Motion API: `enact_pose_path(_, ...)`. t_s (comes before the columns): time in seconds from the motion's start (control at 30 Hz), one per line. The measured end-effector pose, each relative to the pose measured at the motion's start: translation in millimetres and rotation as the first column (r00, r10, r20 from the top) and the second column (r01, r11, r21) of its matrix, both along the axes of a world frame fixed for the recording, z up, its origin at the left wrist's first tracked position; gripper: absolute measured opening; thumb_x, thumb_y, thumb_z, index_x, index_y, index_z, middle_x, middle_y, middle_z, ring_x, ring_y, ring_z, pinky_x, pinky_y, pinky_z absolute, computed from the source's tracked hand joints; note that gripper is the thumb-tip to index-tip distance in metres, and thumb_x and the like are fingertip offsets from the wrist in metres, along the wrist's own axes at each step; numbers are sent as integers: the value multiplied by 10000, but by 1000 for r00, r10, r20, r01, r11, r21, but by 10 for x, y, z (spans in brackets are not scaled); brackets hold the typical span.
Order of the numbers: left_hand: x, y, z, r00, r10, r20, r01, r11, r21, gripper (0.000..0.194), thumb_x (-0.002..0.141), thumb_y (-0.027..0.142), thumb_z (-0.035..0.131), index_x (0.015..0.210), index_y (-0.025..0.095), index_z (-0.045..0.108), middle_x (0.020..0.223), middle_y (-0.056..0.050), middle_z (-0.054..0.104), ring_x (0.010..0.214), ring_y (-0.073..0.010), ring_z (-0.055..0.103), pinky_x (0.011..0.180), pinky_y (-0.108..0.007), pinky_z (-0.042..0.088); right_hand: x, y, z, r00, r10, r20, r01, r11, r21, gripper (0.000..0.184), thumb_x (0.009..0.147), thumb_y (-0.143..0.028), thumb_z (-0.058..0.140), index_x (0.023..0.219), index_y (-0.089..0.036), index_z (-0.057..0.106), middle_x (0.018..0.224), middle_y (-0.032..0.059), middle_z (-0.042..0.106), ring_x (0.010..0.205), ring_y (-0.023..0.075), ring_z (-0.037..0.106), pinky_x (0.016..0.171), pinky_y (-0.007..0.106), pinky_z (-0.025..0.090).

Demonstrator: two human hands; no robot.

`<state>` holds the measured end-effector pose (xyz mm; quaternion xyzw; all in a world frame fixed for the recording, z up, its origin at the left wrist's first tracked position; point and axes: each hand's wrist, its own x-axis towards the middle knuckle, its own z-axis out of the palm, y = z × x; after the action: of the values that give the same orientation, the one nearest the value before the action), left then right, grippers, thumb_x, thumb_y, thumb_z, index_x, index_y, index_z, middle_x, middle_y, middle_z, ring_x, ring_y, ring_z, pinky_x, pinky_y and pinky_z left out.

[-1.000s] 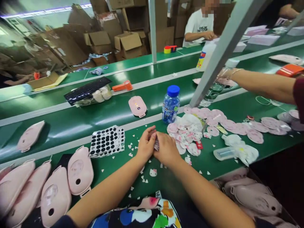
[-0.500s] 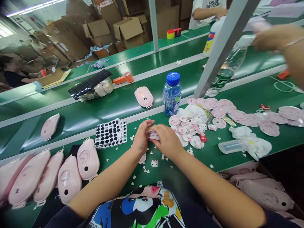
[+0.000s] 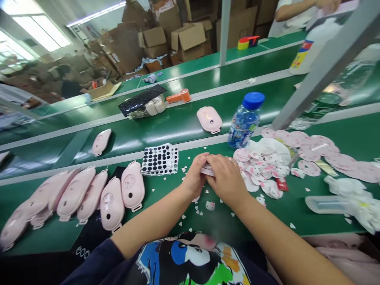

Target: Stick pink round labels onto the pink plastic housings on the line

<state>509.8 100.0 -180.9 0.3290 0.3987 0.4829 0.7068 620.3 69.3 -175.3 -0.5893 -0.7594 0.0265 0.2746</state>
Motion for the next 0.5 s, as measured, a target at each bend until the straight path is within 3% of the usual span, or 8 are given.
enact_pose_path(0.13,-21,-126,236,990,10,141,-2,998,-61,340,751,566,576,814,239,645,955,-59,700,1041,-298,621,944,-394,471,-108,-80,196,999,45,25,-49,967,250,281,895,-284,484,1161,-198,512,1076,109,649,1097,298,553,992,490,293)
enact_pose_path(0.23,-125,-163,302,977,29,212,0,991,-136,270,730,540,631,741,270,649,931,-38,706,1080,-312,614,923,-398,488,-174,-102,195,995,61,77,-77,971,226,377,887,-359,452,1222,-192,499,1080,145,642,1115,365,527,922,530,324)
enact_pose_path(0.33,-286,-201,269,964,-53,262,87,989,-121,210,688,491,692,687,282,671,886,-59,717,1062,-340,633,846,-427,534,-228,-97,107,998,65,27,-69,978,195,467,870,-461,417,1226,-172,505,1094,186,616,993,385,557,766,499,394)
enact_pose_path(0.4,-402,-233,232,947,-122,299,157,983,-98,199,683,489,699,693,290,700,879,-65,724,1089,-351,623,882,-448,528,-257,-105,48,996,73,51,-82,974,209,417,864,-452,414,1176,-202,531,1027,166,632,881,364,580,709,491,391)
enact_pose_path(0.5,-552,-265,212,934,-145,326,219,954,-203,393,741,638,560,761,285,735,925,-56,725,1181,-344,569,1021,-476,444,-312,-151,9,972,143,184,-190,944,269,291,871,-364,429,1106,-247,554,903,101,655,796,309,595,756,489,386)
